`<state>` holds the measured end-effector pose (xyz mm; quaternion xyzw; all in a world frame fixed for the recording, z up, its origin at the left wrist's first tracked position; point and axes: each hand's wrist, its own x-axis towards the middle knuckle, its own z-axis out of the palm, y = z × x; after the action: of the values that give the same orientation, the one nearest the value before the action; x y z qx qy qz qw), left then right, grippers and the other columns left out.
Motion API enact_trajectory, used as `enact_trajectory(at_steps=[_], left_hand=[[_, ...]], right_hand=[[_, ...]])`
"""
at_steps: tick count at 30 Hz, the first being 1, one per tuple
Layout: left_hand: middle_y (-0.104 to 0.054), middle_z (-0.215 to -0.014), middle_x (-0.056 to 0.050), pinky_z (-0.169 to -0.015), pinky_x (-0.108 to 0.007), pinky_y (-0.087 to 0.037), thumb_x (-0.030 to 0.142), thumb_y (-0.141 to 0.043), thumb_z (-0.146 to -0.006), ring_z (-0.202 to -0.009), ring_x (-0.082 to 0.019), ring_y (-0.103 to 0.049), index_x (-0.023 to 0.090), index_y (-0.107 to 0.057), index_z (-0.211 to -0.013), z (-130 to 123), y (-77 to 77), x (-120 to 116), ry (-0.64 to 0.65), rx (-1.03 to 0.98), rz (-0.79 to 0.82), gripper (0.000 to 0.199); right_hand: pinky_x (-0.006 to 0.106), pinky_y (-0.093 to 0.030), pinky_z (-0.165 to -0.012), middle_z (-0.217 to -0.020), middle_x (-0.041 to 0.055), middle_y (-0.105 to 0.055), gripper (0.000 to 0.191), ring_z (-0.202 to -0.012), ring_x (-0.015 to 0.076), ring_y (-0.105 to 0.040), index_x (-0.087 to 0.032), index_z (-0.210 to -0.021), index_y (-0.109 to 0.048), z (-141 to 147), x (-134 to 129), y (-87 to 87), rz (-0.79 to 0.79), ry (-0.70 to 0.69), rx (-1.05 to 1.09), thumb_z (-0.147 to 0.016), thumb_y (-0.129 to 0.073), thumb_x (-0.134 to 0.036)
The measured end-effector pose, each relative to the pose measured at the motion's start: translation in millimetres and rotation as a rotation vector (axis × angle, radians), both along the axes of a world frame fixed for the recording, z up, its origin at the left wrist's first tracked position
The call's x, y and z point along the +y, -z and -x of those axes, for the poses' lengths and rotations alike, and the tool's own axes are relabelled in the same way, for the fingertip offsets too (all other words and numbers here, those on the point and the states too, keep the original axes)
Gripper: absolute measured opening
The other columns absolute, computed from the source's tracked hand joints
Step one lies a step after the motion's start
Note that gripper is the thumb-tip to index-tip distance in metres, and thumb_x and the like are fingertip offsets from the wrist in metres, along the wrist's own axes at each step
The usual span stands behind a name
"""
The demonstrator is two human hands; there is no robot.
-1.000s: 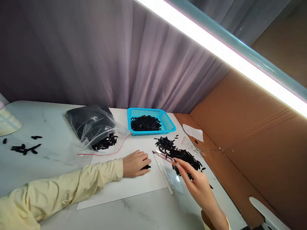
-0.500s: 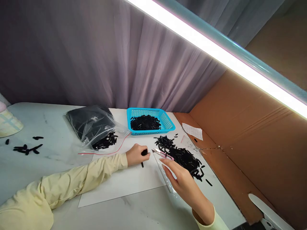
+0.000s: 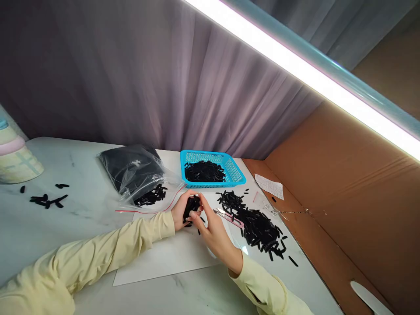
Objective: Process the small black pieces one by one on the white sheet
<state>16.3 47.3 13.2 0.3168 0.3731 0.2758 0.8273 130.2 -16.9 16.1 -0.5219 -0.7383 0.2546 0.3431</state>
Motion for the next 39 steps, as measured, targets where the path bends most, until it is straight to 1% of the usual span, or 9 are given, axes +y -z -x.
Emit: enact_trajectory(at_steps=[3, 5, 11, 17, 22, 26, 30, 34, 39], left_hand=[[-0.034, -0.037, 0.005, -0.031, -0.016, -0.021, 0.054, -0.034, -0.076, -0.029, -0.006, -0.028, 0.018, -0.038, -0.051, 0.1, 7.9, 0.9, -0.057, 0.014, 0.112, 0.043], [-0.033, -0.037, 0.006, -0.031, -0.015, -0.022, 0.051, -0.039, -0.075, -0.029, -0.006, -0.031, 0.018, -0.036, -0.051, -0.1, 10.9, 0.4, -0.081, 0.026, 0.163, 0.041], [-0.038, -0.038, 0.005, -0.031, -0.015, -0.013, 0.03, -0.043, -0.072, -0.028, -0.004, -0.024, 0.016, -0.04, -0.051, -1.3, 5.0, -2.4, -0.047, 0.009, 0.191, 0.026], [-0.036, -0.038, 0.007, -0.031, -0.015, -0.014, 0.03, -0.045, -0.073, -0.029, -0.005, -0.026, 0.017, -0.039, -0.052, -4.6, 4.9, -5.1, -0.042, 0.033, 0.145, 0.026], [-0.045, -0.044, 0.004, -0.032, -0.015, -0.012, 0.029, -0.049, -0.074, -0.032, -0.005, -0.033, 0.014, -0.048, -0.059, -5.7, 4.0, -7.3, -0.065, 0.048, 0.063, 0.022], [-0.041, -0.043, 0.006, -0.03, -0.016, -0.011, 0.029, -0.046, -0.078, -0.03, -0.003, -0.028, 0.013, -0.049, -0.063, -3.9, 2.4, -5.0, -0.077, 0.067, 0.051, 0.021], [-0.034, -0.042, 0.01, -0.029, -0.015, -0.01, 0.031, -0.043, -0.08, -0.028, -0.003, -0.019, 0.014, -0.049, -0.066, -0.3, 4.2, -1.7, -0.047, 0.041, 0.035, 0.023], [-0.034, -0.04, 0.008, -0.028, -0.015, -0.009, 0.034, -0.045, -0.078, -0.027, -0.003, -0.02, 0.015, -0.044, -0.058, 2.9, 7.5, -1.1, 0.043, 0.009, -0.023, 0.028], [-0.032, -0.034, 0.008, -0.026, -0.017, -0.007, 0.039, -0.05, -0.074, -0.024, -0.003, -0.019, 0.016, -0.042, -0.052, 7.7, 13.4, -0.3, 0.112, 0.024, -0.105, 0.033]], right_hand=[[0.042, -0.036, -0.105, -0.14, 0.0155, -0.04, 0.048, -0.13, 0.0247, -0.036, -0.012, -0.137, -0.034, 6.0, 2.3, 8.9, -0.038, 0.001, -0.041, -0.092, -0.042, -0.027], [0.044, -0.034, -0.107, -0.141, 0.0162, -0.039, 0.046, -0.132, 0.0244, -0.034, -0.012, -0.135, -0.037, 7.2, 2.4, 13.6, -0.079, -0.015, -0.091, -0.092, -0.042, -0.024], [0.043, -0.045, -0.095, -0.127, 0.0182, -0.055, 0.036, -0.119, 0.0247, -0.05, -0.009, -0.126, -0.047, 4.8, -1.5, 11.6, -0.221, -0.014, -0.248, -0.093, -0.036, -0.018], [0.049, -0.038, -0.086, -0.115, 0.0172, -0.063, 0.031, -0.103, 0.0273, -0.059, -0.01, -0.121, -0.049, 8.8, -8.8, 2.3, -0.348, 0.106, -0.491, -0.095, -0.033, -0.017], [0.041, -0.038, -0.077, -0.087, 0.0102, -0.067, 0.041, -0.081, 0.0235, -0.061, -0.012, -0.131, -0.037, 6.6, -8.8, 4.1, -0.319, 0.179, -0.433, -0.094, -0.041, -0.028], [0.041, -0.037, -0.079, -0.1, 0.0131, -0.064, 0.054, -0.092, 0.0256, -0.058, -0.013, -0.137, -0.028, 2.3, -6.2, 4.2, -0.374, 0.211, -0.365, -0.092, -0.045, -0.038], [0.044, -0.035, -0.084, -0.113, 0.0158, -0.061, 0.048, -0.102, 0.0298, -0.055, -0.014, -0.126, -0.046, -8.3, 2.2, 1.8, -0.301, 0.217, -0.286, -0.09, -0.046, -0.045], [0.037, -0.04, -0.077, -0.098, 0.0088, -0.07, 0.033, -0.088, 0.0238, -0.062, -0.018, -0.115, -0.059, -21.0, 13.1, 5.7, -0.122, 0.078, -0.172, -0.094, -0.039, -0.034], [0.031, -0.042, -0.07, -0.09, 0.0054, -0.073, 0.025, -0.079, 0.0205, -0.065, -0.019, -0.104, -0.065, -29.4, 15.5, 8.4, -0.134, 0.039, -0.12, -0.093, -0.043, -0.026]])
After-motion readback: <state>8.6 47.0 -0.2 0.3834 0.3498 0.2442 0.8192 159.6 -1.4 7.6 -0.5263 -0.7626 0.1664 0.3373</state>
